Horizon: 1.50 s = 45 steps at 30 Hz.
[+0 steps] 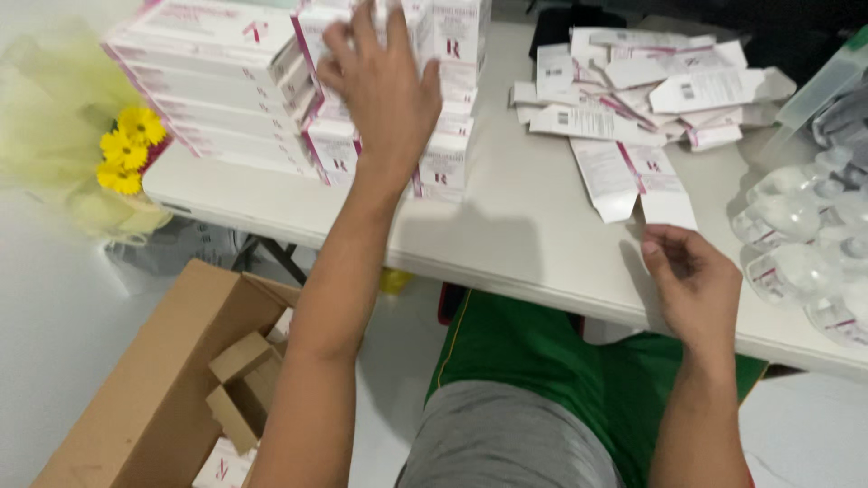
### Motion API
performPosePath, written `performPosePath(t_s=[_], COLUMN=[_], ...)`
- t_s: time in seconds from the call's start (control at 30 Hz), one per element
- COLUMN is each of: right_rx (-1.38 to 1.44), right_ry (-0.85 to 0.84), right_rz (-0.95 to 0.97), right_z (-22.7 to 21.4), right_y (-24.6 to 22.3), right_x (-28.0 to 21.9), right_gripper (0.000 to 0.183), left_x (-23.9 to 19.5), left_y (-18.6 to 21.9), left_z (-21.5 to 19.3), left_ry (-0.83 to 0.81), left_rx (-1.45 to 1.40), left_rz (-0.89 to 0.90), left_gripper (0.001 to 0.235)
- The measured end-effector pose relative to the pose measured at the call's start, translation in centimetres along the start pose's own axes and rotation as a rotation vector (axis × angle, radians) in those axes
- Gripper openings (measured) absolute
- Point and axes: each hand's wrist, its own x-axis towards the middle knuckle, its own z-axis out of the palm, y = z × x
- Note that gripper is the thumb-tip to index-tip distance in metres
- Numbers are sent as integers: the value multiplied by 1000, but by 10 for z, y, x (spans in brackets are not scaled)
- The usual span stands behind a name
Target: The person opens small white boxes labeled with an Rx symbol, places clear plastic bottles inside, applies labels to the bottles, and closes the boxes. The person also retrieves additional bottles from a red bag and a purple basket, placing them on the table before continuing the packaging process.
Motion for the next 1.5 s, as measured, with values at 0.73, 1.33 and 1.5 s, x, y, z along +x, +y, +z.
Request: performPosePath(t_s=[0.73,1.33,1.5], right_rx=[412,-17,-26], right_ry=[12,167,199], right_rz=[-415,-179,-223], right_z=[3,1,2], right_y=[15,2,2], right_x=[-7,-9,-17], right_gripper=[38,36,33], left_x=[-127,-139,-140], left_y=[142,164,166], left_z=[26,67,65], left_ry=[-444,-245,-270], left_rx=[-867,-861,-894], left_rz=[832,911,923], left_gripper=[62,66,68])
